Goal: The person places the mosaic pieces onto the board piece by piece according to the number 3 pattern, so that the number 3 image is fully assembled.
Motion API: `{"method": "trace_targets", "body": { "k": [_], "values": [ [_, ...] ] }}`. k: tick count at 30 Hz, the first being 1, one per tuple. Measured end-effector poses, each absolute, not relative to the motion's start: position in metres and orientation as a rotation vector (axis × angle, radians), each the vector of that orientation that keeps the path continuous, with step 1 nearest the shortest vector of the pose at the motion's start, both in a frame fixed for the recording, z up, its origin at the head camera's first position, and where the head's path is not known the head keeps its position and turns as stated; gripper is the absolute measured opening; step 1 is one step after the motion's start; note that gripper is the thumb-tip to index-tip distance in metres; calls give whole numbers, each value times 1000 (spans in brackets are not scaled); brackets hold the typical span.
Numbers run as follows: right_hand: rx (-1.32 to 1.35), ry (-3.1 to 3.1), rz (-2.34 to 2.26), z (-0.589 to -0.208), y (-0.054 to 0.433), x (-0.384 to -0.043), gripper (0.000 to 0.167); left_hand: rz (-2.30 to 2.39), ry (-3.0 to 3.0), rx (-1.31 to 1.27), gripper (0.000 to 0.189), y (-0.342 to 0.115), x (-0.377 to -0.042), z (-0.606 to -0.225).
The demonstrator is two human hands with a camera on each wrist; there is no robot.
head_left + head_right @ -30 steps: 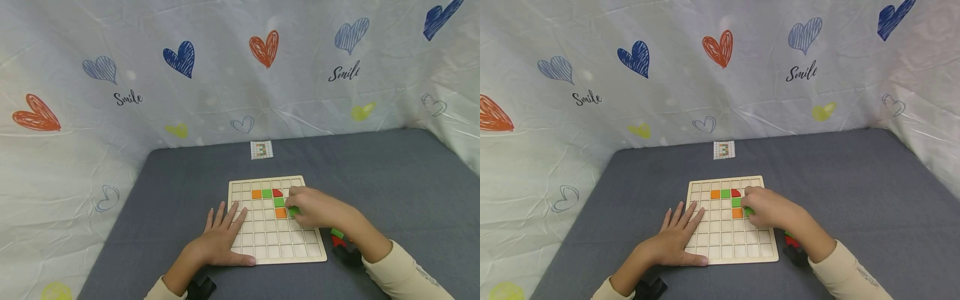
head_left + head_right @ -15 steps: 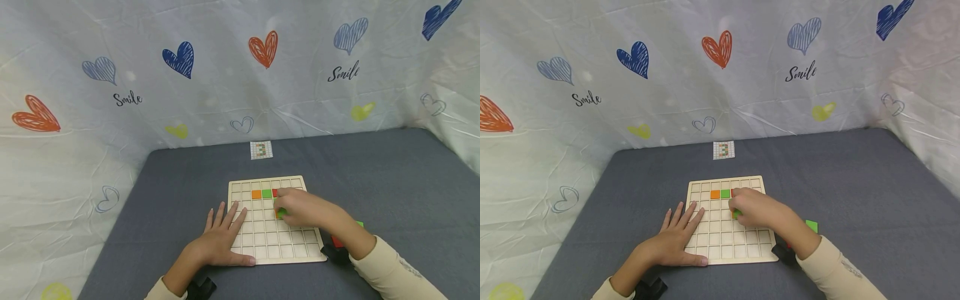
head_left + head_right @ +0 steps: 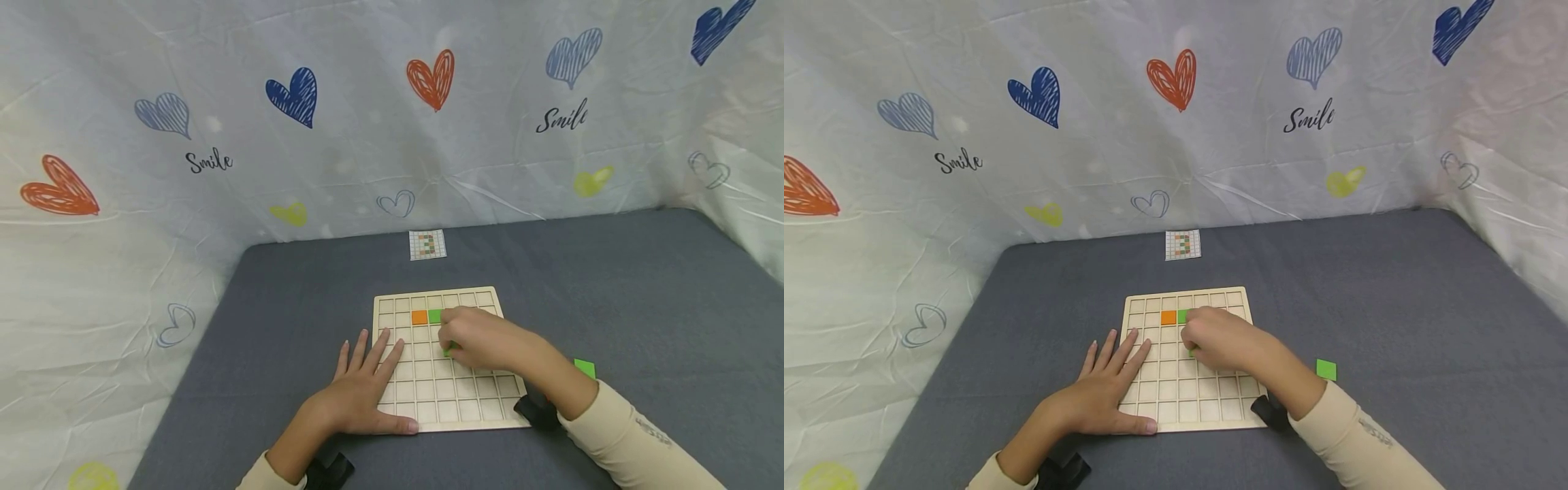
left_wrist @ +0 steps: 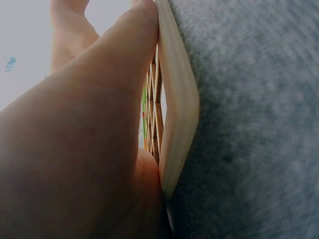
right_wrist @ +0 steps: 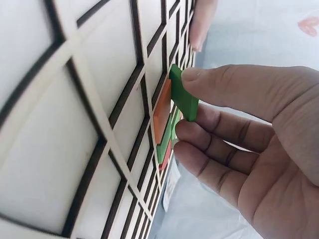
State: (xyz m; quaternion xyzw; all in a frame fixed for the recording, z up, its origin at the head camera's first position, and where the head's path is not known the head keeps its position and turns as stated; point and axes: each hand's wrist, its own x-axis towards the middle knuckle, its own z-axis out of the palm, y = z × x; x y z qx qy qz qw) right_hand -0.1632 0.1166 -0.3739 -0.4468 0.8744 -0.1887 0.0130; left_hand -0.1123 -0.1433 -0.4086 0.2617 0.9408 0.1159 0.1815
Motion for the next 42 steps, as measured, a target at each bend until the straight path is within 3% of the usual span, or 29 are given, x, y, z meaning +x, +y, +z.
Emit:
{"method": "trace_targets", "body": {
  "k": [26, 34, 42],
  "values": [
    [-1461, 2734, -519, -381, 101, -166, 22, 314, 2659, 752, 119, -144, -113, -410],
    [-1434, 2759, -498, -381, 98, -165, 31, 309, 2661, 745, 120, -144, -113, -409],
    [-1488, 2858, -226, -377, 99, -145, 20, 308, 2663, 742, 120, -144, -113, -410]
  ]
}}
